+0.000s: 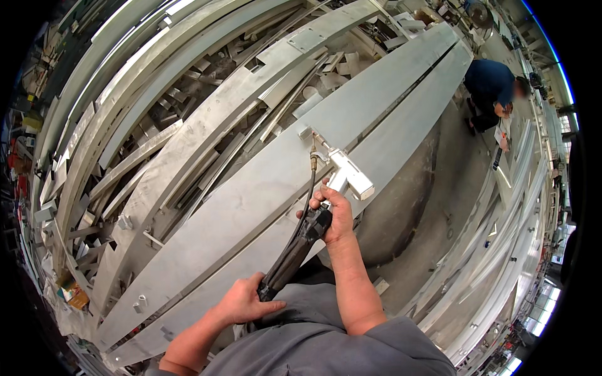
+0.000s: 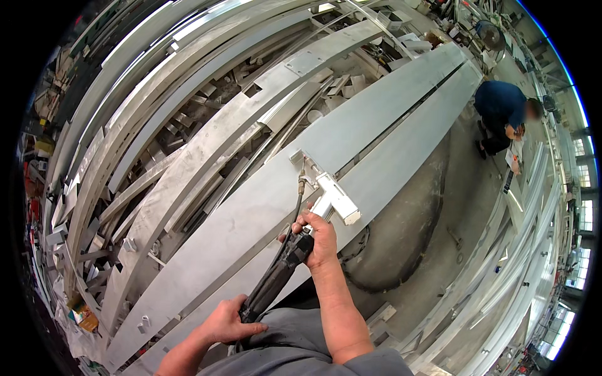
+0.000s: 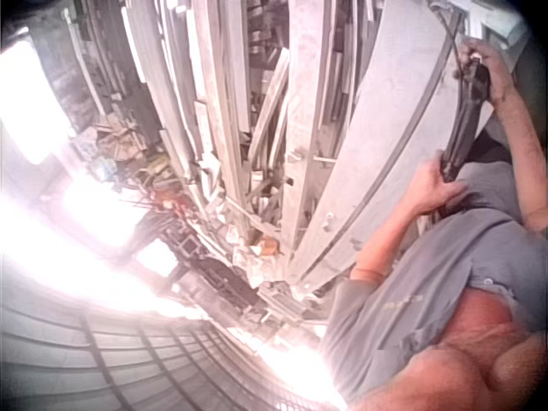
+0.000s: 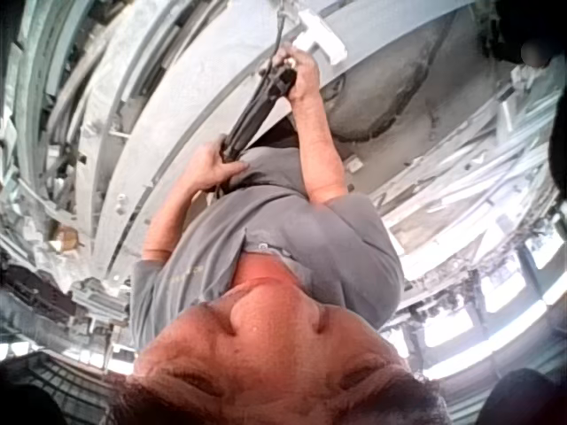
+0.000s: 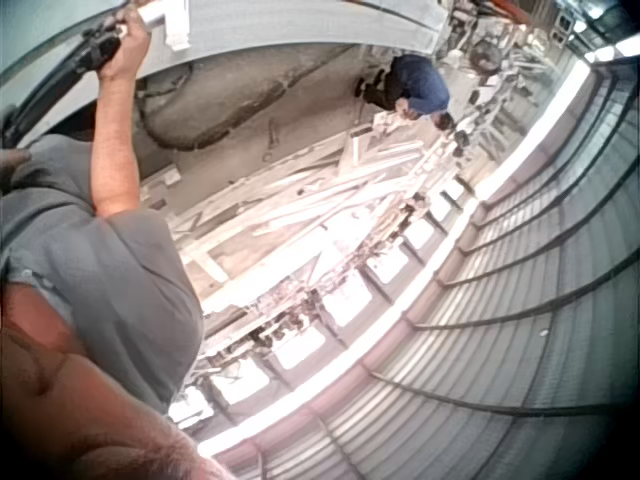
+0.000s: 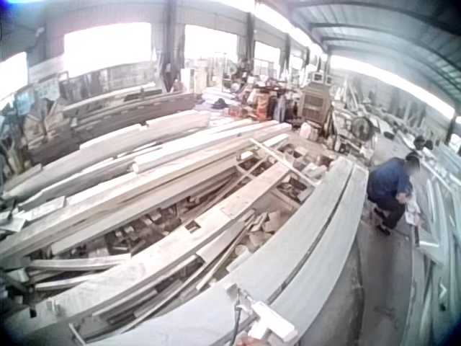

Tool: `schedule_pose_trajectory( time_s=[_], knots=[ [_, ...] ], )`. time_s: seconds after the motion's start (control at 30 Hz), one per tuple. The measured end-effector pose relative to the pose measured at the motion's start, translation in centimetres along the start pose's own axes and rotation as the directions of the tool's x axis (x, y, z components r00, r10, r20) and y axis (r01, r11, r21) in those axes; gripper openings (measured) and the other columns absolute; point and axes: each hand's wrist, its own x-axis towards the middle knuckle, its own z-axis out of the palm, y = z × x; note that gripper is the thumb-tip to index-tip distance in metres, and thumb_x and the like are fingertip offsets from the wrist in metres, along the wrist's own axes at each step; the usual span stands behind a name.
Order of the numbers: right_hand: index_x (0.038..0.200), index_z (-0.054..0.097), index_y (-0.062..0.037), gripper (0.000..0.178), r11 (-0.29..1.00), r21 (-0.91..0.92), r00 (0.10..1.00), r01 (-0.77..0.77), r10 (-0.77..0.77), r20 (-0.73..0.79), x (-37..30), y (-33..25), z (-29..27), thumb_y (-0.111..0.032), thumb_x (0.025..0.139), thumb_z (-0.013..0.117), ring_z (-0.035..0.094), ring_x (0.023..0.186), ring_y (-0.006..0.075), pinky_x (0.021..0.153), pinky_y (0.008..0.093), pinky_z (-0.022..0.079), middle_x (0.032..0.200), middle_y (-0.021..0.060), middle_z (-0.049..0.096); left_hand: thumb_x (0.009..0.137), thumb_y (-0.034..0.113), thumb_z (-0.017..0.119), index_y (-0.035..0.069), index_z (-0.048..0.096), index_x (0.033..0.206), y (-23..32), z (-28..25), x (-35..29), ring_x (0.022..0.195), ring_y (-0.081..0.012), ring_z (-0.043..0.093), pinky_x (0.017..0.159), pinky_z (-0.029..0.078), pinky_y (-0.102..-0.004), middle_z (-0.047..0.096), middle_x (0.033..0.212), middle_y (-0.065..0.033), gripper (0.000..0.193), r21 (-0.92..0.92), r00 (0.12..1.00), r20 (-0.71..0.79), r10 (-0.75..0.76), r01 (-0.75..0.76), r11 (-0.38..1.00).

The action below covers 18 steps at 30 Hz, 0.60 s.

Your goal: The person uses a handheld welding tool to attach small metal brackets to a long metal frame. They repeatedly position brackets, weld them in place, and move along the frame to secure additional brackets.

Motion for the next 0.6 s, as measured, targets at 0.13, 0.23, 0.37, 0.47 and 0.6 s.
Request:
schedule_pose_trajectory(
  time_s=[0.13,0.23,0.37,0.47,0.6],
  knots=[
    [0.12,0.053,-0.0173,0.029,1.0,0.002,1.0,-0.009,0.009,-0.026,-0.1,0.0,-0.2,-0.015,0.093,0.062,0.063,0.072,0.0151,0.069,0.0587,0.061,0.079,-0.0013,0.056,0.075,0.051,0.083,-0.004,0.059,0.102,-0.4,0.1,0.2,0.063,-0.0311,0.064,0.061,0.051,-0.0424,0.062,0.068,-0.019,0.066,0.017,1.0,0.009,-0.007,0.007,1.0],
    [0.121,0.053,-0.0172,0.03,1.0,0.009,1.0,-0.011,0.011,-0.026,-0.1,0.0,-0.8,-0.016,0.093,0.063,0.063,0.072,0.015,0.069,0.0587,0.061,0.08,-0.0012,0.057,0.075,0.052,0.083,-0.003,0.058,0.101,0.0,0.1,0.2,0.065,-0.0348,0.066,0.062,0.052,-0.044,0.063,0.068,-0.0209,0.066,0.031,1.0,0.024,-0.018,0.018,0.999],
    [0.121,0.052,-0.0171,0.03,1.0,-0.015,0.999,-0.005,0.005,-0.034,-0.2,0.0,-0.7,-0.016,0.093,0.064,0.063,0.072,0.0151,0.069,0.059,0.061,0.08,-0.0009,0.057,0.075,0.054,0.082,-0.003,0.058,0.097,-0.3,0.3,0.3,0.065,-0.0364,0.066,0.062,0.052,-0.0447,0.063,0.068,-0.0217,0.066,0.029,1.0,0.015,0.003,-0.004,1.0],
    [0.121,0.052,-0.0174,0.03,1.0,0.006,1.0,-0.022,0.022,-0.022,0.0,0.2,-1.0,-0.016,0.093,0.063,0.063,0.073,0.0154,0.07,0.0599,0.061,0.08,-0.0004,0.057,0.074,0.055,0.083,-0.003,0.058,0.097,-0.5,0.2,0.2,0.065,-0.036,0.065,0.062,0.052,-0.0444,0.062,0.068,-0.0213,0.067,0.03,1.0,0.007,0.021,-0.021,0.999],
    [0.12,0.053,-0.0173,0.029,1.0,0.026,1.0,-0.012,0.012,0.008,0.0,0.4,-1.5,-0.015,0.093,0.063,0.063,0.073,0.0156,0.07,0.0603,0.061,0.08,-0.0002,0.057,0.072,0.053,0.085,-0.003,0.059,0.097,-0.7,0.4,0.1,0.06,-0.0271,0.062,0.058,0.05,-0.0401,0.06,0.065,-0.0153,0.067,0.016,1.0,0.001,0.013,-0.013,1.0]
  ],
)
